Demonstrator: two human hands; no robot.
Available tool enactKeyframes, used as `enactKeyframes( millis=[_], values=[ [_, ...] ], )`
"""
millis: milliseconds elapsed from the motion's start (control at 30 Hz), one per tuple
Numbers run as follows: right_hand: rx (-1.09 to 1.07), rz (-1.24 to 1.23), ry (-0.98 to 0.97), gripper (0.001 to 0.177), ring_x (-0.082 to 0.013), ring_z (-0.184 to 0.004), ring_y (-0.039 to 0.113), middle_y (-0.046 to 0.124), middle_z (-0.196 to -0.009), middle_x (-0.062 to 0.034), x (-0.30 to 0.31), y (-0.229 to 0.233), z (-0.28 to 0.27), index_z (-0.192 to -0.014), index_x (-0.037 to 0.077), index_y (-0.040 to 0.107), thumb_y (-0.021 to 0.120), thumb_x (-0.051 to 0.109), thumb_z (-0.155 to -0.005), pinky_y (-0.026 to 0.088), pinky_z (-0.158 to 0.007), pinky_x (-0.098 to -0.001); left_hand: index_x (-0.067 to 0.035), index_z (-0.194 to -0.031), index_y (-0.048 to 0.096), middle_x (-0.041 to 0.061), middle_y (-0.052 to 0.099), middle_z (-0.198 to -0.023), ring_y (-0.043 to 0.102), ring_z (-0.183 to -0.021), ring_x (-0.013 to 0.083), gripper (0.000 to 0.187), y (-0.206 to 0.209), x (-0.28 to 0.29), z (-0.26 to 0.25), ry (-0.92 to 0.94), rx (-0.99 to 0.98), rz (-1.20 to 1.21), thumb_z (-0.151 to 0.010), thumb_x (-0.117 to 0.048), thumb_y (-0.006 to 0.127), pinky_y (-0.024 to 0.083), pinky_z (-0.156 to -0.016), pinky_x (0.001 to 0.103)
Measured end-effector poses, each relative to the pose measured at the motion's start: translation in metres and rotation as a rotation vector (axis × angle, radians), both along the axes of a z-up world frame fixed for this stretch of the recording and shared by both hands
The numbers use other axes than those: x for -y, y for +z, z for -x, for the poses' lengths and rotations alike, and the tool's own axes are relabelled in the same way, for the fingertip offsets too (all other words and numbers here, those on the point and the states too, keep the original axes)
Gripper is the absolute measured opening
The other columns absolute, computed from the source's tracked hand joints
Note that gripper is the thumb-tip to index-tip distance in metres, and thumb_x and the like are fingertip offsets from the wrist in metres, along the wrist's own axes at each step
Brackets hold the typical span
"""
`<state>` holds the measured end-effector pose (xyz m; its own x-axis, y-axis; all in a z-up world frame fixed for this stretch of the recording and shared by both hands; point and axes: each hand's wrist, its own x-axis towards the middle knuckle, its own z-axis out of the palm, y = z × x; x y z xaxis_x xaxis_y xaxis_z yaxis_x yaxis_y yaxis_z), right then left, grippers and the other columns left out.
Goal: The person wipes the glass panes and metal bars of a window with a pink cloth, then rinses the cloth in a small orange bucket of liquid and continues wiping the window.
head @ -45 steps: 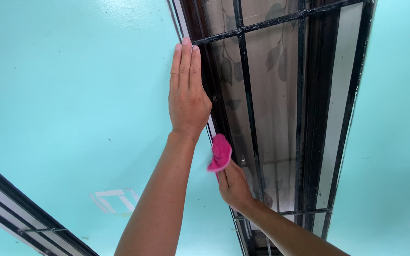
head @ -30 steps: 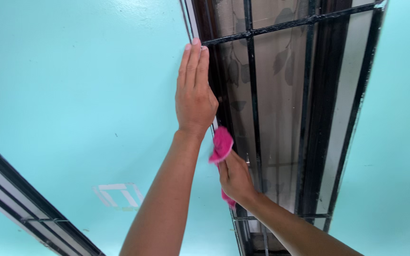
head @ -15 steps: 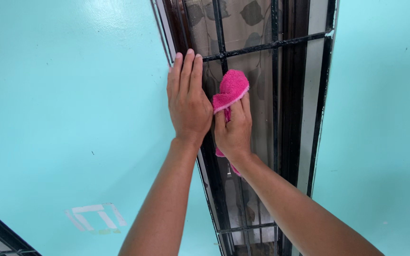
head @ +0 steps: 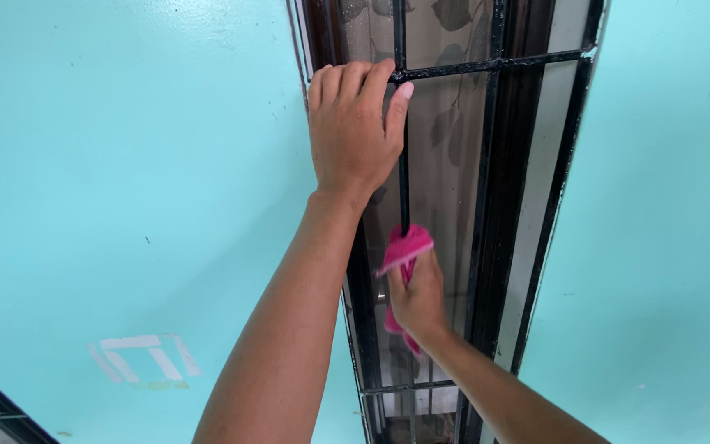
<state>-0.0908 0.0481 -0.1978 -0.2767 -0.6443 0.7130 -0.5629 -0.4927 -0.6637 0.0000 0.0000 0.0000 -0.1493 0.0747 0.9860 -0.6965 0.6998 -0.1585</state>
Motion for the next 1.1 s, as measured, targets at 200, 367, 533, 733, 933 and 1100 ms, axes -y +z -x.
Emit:
enactKeyframes(
  millis=[200,367,533,733,933,1100],
  values=[
    [0.021,-0.144,0.084,0.018,-0.0162,-0.078,0.071,0.066,-0.094,-0.0067,-0.004,0.027,0.012,-0.116,0.013,0.057,0.044,0.01,-0.105,0.064,-0.068,-0.0323,-0.011,-0.12,0.068,0.003,0.062,-0.108,0.055,-0.11,0.0241,0.032,-0.001,0.003,0.004,0.061,-0.019,0.026,-0.104,-0.037,0.062,0.036,-0.116,0.047],
    [0.026,0.038,0.155,0.016,-0.018,-0.072,0.069,0.066,-0.091,-0.0068,0.015,0.138,0.024,-0.117,0.009,0.052,0.04,0.007,-0.106,0.064,-0.064,-0.0328,-0.011,-0.118,0.068,0.002,0.064,-0.107,0.057,-0.111,0.0246,0.027,-0.001,0.001,0.006,0.012,-0.067,-0.007,-0.105,-0.032,0.058,0.036,-0.117,0.046],
    [-0.043,0.258,0.036,0.012,-0.017,-0.083,0.07,0.066,-0.1,-0.0076,0.026,0.129,0.012,-0.118,0.006,0.053,0.049,0.007,-0.107,0.061,-0.072,-0.0346,-0.01,-0.117,0.069,0.003,0.066,-0.109,0.057,-0.111,0.0253,0.025,-0.001,-0.003,0.005,-0.046,-0.086,-0.018,-0.106,-0.028,0.056,0.036,-0.117,0.047],
    [-0.082,-0.05,0.011,0.008,-0.0183,-0.067,0.062,0.057,-0.087,-0.0079,0.021,0.03,0.01,-0.11,0.009,0.05,0.044,0.006,-0.105,0.06,-0.059,-0.0359,-0.011,-0.118,0.068,0.003,0.066,-0.109,0.058,-0.112,0.0249,0.024,-0.002,0.001,0.003,-0.043,-0.061,-0.006,-0.102,-0.025,0.058,0.037,-0.118,0.047],
    [-0.306,-0.106,0.104,0.011,-0.0197,-0.076,0.073,0.067,-0.088,-0.0104,0.003,-0.016,0.033,-0.107,0.006,0.057,0.047,0.003,-0.102,0.064,-0.066,-0.0353,-0.011,-0.12,0.066,0.003,0.063,-0.109,0.057,-0.113,0.0245,0.025,-0.004,0.009,0.004,-0.022,-0.071,0.009,-0.101,-0.025,0.058,0.036,-0.118,0.047],
    [-0.416,-0.033,0.041,0.016,-0.0185,-0.076,0.075,0.069,-0.089,-0.0093,-0.009,0.008,0.054,-0.107,0.006,0.064,0.051,0.003,-0.1,0.067,-0.064,-0.0297,-0.013,-0.12,0.066,0.002,0.062,-0.108,0.057,-0.113,0.0233,0.026,-0.005,0.008,0.005,0.009,-0.074,-0.007,-0.1,-0.028,0.058,0.036,-0.12,0.047]
  ],
)
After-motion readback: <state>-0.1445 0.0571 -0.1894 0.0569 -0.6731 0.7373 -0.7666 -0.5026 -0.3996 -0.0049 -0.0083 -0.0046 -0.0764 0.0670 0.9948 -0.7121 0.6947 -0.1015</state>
